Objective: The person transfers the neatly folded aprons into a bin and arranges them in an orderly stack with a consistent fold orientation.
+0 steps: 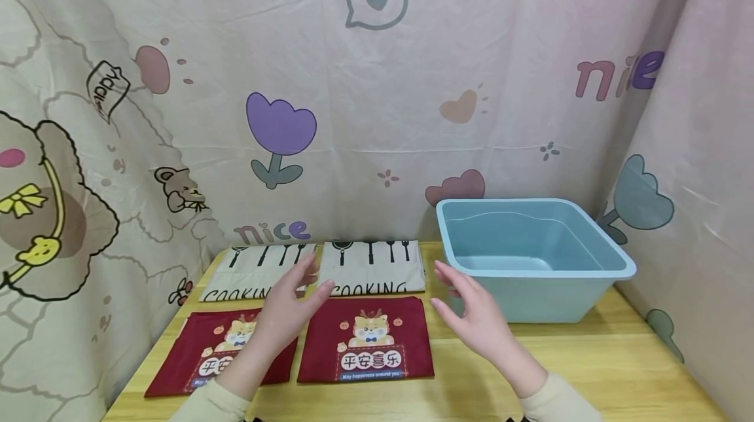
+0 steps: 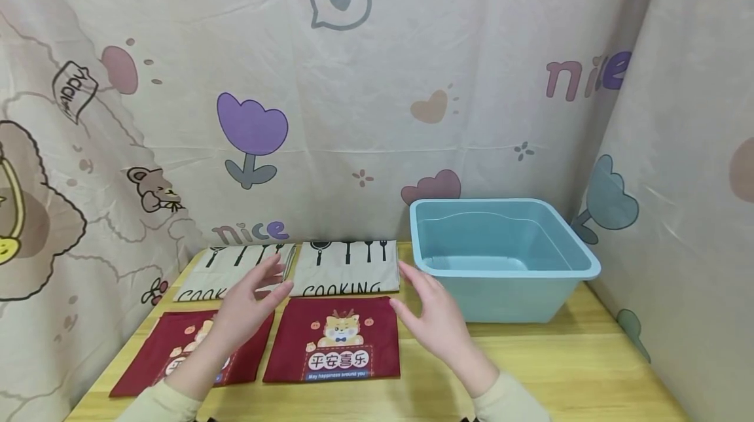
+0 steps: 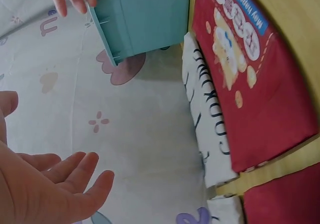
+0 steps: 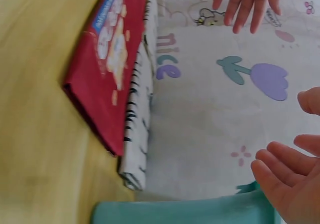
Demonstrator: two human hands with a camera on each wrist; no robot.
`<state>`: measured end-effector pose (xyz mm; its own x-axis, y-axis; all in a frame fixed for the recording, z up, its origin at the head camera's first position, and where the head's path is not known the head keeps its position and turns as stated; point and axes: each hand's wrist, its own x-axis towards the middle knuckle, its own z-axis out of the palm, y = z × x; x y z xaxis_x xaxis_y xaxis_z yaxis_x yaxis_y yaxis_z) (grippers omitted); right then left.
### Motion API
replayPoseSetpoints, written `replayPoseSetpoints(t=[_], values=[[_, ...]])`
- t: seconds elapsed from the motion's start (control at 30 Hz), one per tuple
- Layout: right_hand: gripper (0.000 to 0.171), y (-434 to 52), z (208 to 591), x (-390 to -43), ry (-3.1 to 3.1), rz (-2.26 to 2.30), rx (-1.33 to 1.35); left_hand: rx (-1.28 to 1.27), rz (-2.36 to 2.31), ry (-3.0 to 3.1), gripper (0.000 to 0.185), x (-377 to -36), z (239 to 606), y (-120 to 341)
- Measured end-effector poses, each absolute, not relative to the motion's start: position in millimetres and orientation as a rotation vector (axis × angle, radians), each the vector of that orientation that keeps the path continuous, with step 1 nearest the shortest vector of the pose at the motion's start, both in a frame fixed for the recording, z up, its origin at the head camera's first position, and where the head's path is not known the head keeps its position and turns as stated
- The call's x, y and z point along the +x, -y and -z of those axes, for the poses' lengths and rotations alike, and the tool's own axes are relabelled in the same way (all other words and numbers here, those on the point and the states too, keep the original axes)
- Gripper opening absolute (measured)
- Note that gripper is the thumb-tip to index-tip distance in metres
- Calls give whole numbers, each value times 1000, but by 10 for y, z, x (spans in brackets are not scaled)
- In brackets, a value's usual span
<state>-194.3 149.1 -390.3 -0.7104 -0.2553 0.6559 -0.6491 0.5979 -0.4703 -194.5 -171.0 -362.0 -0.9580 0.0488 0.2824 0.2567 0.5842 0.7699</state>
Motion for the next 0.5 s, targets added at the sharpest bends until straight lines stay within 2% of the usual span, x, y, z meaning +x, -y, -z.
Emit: replayPoseSetpoints(t=[0.3,0.5], values=[[58,-1467,4109,-1977,2460,-1087,612,-71,1454,2649,71,-1940,3792,1753],[58,-1478,4244,-2026,2555,-1212,527,13,1536,2691,79,-1997,3969,1815]])
